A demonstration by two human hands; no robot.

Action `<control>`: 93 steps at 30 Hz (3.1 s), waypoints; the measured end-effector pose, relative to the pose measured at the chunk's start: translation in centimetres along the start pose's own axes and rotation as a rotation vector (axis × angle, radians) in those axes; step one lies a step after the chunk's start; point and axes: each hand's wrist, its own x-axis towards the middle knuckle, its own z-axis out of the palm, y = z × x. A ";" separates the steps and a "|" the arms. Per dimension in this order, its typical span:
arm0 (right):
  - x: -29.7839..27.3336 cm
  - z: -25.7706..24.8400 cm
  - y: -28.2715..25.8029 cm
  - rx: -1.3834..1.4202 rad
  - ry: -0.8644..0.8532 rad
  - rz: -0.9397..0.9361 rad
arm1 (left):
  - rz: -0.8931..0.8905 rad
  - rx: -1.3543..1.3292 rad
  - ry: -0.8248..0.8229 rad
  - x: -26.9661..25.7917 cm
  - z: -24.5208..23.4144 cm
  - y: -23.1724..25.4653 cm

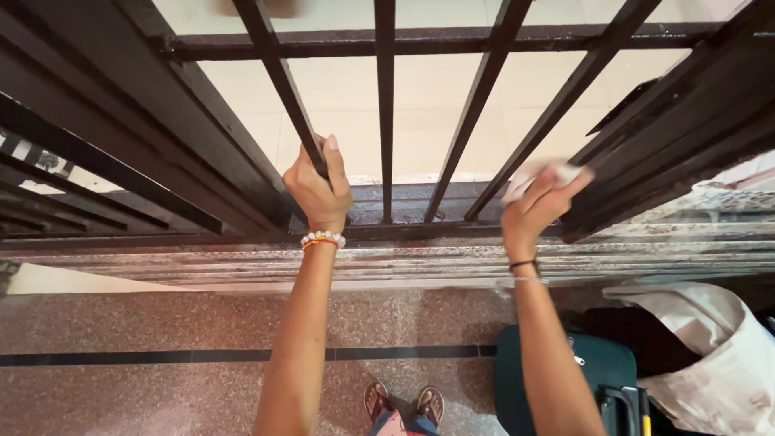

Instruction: The person wipes the lower section of a dark metal gate using a white cloth. They systematically clean the horizontal and vertical bars, moving from left to right and back, while standing in place.

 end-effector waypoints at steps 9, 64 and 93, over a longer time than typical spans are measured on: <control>-5.9 -4.8 3.4 -0.038 -0.123 0.275 | -0.023 -0.030 -0.031 -0.2 -0.3 0.1; 3.4 -5.1 -11.6 -0.125 -0.095 -0.251 | 0.066 0.019 0.561 2.4 -2.9 10.8; 3.4 0.5 -1.8 0.080 -0.038 0.049 | 0.107 0.108 0.215 -8.9 -2.2 -4.8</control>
